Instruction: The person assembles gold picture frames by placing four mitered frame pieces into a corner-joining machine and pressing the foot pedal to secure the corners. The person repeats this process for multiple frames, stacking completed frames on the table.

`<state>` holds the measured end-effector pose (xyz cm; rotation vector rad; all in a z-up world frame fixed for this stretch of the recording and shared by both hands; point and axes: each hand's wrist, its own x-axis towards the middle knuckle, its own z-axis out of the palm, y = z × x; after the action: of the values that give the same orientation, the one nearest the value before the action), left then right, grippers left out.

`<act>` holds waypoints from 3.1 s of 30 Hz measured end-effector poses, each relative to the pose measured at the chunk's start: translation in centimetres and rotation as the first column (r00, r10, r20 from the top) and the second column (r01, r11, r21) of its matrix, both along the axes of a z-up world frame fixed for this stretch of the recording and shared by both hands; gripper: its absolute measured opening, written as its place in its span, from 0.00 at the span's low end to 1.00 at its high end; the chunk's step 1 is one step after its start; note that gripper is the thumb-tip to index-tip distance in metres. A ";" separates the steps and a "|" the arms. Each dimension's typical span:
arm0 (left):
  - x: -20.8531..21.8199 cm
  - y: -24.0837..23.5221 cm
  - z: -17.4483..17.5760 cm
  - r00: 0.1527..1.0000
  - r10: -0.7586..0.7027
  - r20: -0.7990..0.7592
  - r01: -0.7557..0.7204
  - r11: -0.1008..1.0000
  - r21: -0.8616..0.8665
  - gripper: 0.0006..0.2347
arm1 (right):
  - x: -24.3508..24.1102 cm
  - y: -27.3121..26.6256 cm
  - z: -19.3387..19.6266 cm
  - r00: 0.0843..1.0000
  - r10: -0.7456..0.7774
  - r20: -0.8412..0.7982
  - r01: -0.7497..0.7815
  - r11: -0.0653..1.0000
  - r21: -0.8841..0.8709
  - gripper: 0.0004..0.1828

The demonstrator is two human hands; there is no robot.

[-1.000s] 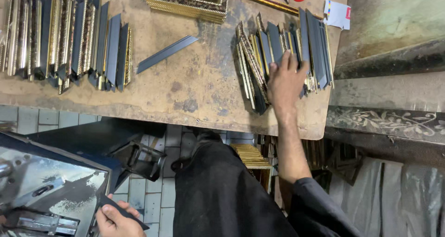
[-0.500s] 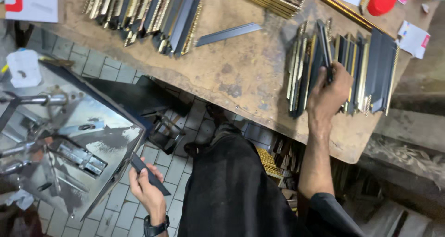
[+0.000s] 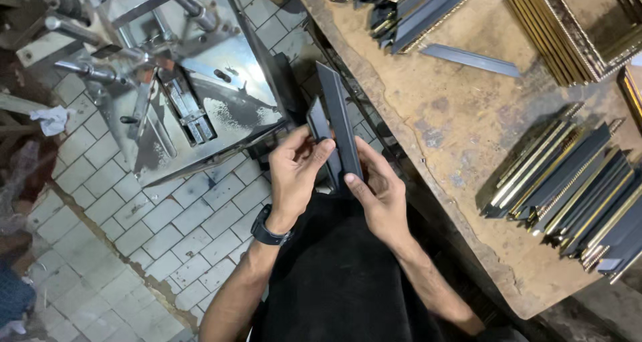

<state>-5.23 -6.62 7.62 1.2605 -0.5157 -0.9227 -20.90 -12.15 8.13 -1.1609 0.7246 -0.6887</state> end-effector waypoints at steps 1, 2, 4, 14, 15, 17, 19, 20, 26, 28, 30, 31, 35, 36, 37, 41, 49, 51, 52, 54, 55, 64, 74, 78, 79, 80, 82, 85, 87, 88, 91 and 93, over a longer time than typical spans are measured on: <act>0.2 0.1 0.2 1.000 0.015 0.015 -0.015 1.000 0.011 0.18 | 0.2 0.5 0.0 1.000 0.018 0.001 -0.018 0.997 -0.076 0.32; 0.4 0.4 0.4 0.999 0.030 0.031 -0.031 0.999 0.022 0.18 | 0.3 0.8 0.0 0.999 0.040 -0.013 -0.041 0.995 -0.090 0.32; 0.6 0.9 0.6 0.999 0.041 -0.005 -0.041 0.999 0.010 0.16 | 0.2 0.9 -0.1 0.996 0.077 -0.046 -0.082 0.990 -0.112 0.33; 2.2 1.3 0.4 0.985 0.156 -0.073 -0.163 0.982 -0.097 0.16 | 0.2 0.7 0.4 0.959 0.257 -0.120 -0.278 0.934 -0.223 0.40; 2.4 1.3 0.4 0.982 0.163 -0.093 -0.173 0.978 -0.112 0.17 | 0.1 0.8 0.4 0.951 0.273 -0.148 -0.301 0.927 -0.224 0.40; 2.6 1.4 0.5 0.975 0.177 -0.135 -0.195 0.971 -0.140 0.17 | -0.3 0.8 0.3 0.948 0.271 -0.165 -0.305 0.922 -0.238 0.39; 2.7 1.4 0.7 0.975 0.176 -0.135 -0.194 0.971 -0.140 0.17 | -0.5 0.6 0.1 0.962 0.234 -0.141 -0.265 0.926 -0.269 0.34; 2.7 1.3 0.9 0.975 0.174 -0.135 -0.193 0.971 -0.142 0.17 | -0.5 0.5 -0.1 0.962 0.240 -0.130 -0.268 0.922 -0.280 0.35; 2.9 1.9 1.3 0.973 0.200 -0.118 -0.215 0.968 -0.131 0.18 | 0.1 0.9 -1.0 0.968 0.250 -0.017 -0.245 0.926 -0.287 0.35; 2.9 2.1 1.4 0.974 0.202 -0.102 -0.214 0.969 -0.120 0.18 | 0.2 1.0 -1.2 0.974 0.225 -0.023 -0.220 0.922 -0.320 0.33; 2.7 2.2 1.5 0.975 0.209 -0.073 -0.217 0.968 -0.129 0.18 | 0.4 1.0 -1.4 0.979 0.200 -0.049 -0.205 0.920 -0.335 0.30; 2.5 2.3 1.6 0.975 0.216 -0.054 -0.221 0.965 -0.141 0.18 | 0.6 1.1 -1.6 0.980 0.188 -0.062 -0.198 0.919 -0.342 0.28; 1.0 2.4 1.8 0.943 0.329 0.050 -0.316 0.933 -0.173 0.14 | 1.4 1.8 -2.0 0.987 0.162 -0.001 -0.149 0.906 -0.396 0.27; 0.4 2.4 1.8 0.943 0.326 0.061 -0.317 0.941 -0.119 0.13 | 1.6 2.0 -2.1 0.989 0.149 0.008 -0.134 0.909 -0.395 0.27; -0.1 2.3 1.8 0.943 0.325 0.070 -0.320 0.945 -0.067 0.13 | 1.7 2.2 -2.1 0.990 0.138 0.017 -0.121 0.911 -0.395 0.27; -1.1 2.2 1.4 0.945 0.328 0.004 -0.327 0.945 -0.018 0.14 | 2.2 2.5 -2.2 0.992 0.118 -0.041 -0.123 0.872 -0.473 0.26; 0.1 3.1 1.2 0.942 0.312 0.124 -0.301 0.948 -0.101 0.19 | 3.1 2.6 -3.7 0.987 0.145 -0.066 -0.159 0.908 -0.387 0.26; 0.4 3.3 1.2 0.938 0.315 0.143 -0.296 0.945 -0.139 0.21 | 3.4 2.6 -3.7 0.987 0.142 -0.078 -0.161 0.905 -0.393 0.26; 0.5 3.4 1.2 0.941 0.312 0.133 -0.296 0.947 -0.126 0.22 | 3.5 2.5 -3.5 0.986 0.142 -0.084 -0.163 0.903 -0.396 0.25; 0.9 3.6 0.9 0.937 0.324 0.131 -0.311 0.944 -0.114 0.22 | 3.9 2.3 -2.7 0.977 0.178 -0.117 -0.209 0.904 -0.373 0.27; 1.2 3.7 0.7 0.931 0.337 0.139 -0.323 0.939 -0.116 0.21 | 4.1 2.1 -2.1 0.972 0.195 -0.133 -0.231 0.903 -0.363 0.28; 2.2 6.4 0.1 0.774 0.207 0.599 -0.282 0.959 0.034 0.18 | 8.1 1.9 -0.7 0.949 0.315 0.034 -0.307 0.940 -0.148 0.20; 14.7 16.0 -3.5 0.658 0.132 0.741 -0.547 0.760 0.351 0.12 | 12.5 2.5 -0.9 0.892 0.187 -0.411 -0.376 0.812 -0.446 0.20; 17.4 15.3 -4.8 0.364 0.108 0.925 -0.533 0.839 0.112 0.11 | 16.9 2.1 -0.8 0.832 0.091 -0.547 -0.489 0.587 -0.645 0.21; 18.3 14.8 -5.2 0.332 0.084 0.939 -0.556 0.822 0.123 0.11 | 18.2 2.2 -1.2 0.791 0.081 -0.606 -0.533 0.578 -0.618 0.23; 18.6 14.8 -5.4 0.300 0.058 0.952 -0.578 0.805 0.133 0.11 | 19.0 2.4 -1.7 0.799 0.047 -0.599 -0.526 0.538 -0.659 0.22; 19.5 15.5 -5.9 0.290 0.120 0.949 -0.587 0.806 0.077 0.10 | 20.5 2.8 -2.8 0.837 0.024 -0.547 -0.501 0.435 -0.748 0.22; 19.2 16.8 -7.7 0.427 0.264 0.865 -0.630 0.773 0.075 0.09 | 19.5 1.5 -5.7 0.868 0.009 -0.496 -0.444 0.460 -0.769 0.25; 18.0 18.6 -9.1 0.515 0.404 0.756 -0.701 0.706 0.099 0.11 | 18.9 0.8 -8.4 0.811 -0.014 -0.585 -0.482 0.550 -0.682 0.29; 17.3 19.5 -9.7 0.566 0.493 0.661 -0.734 0.666 0.131 0.13 | 18.4 0.9 -9.5 0.779 0.022 -0.627 -0.485 0.654 -0.580 0.28; 16.2 20.7 -10.4 0.608 0.660 0.441 -0.793 0.533 0.296 0.22 | 21.0 2.3 -14.3 0.876 0.236 -0.420 -0.374 0.883 -0.283 0.19; 16.4 20.1 -10.6 0.450 0.749 0.486 -0.878 0.472 0.086 0.21 | 25.2 3.1 -17.9 0.863 0.266 -0.429 -0.366 0.915 -0.169 0.19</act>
<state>11.21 13.45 -2.93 1.7698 0.0383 0.1357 4.28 -9.06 -9.74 -1.6366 0.7735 -0.2617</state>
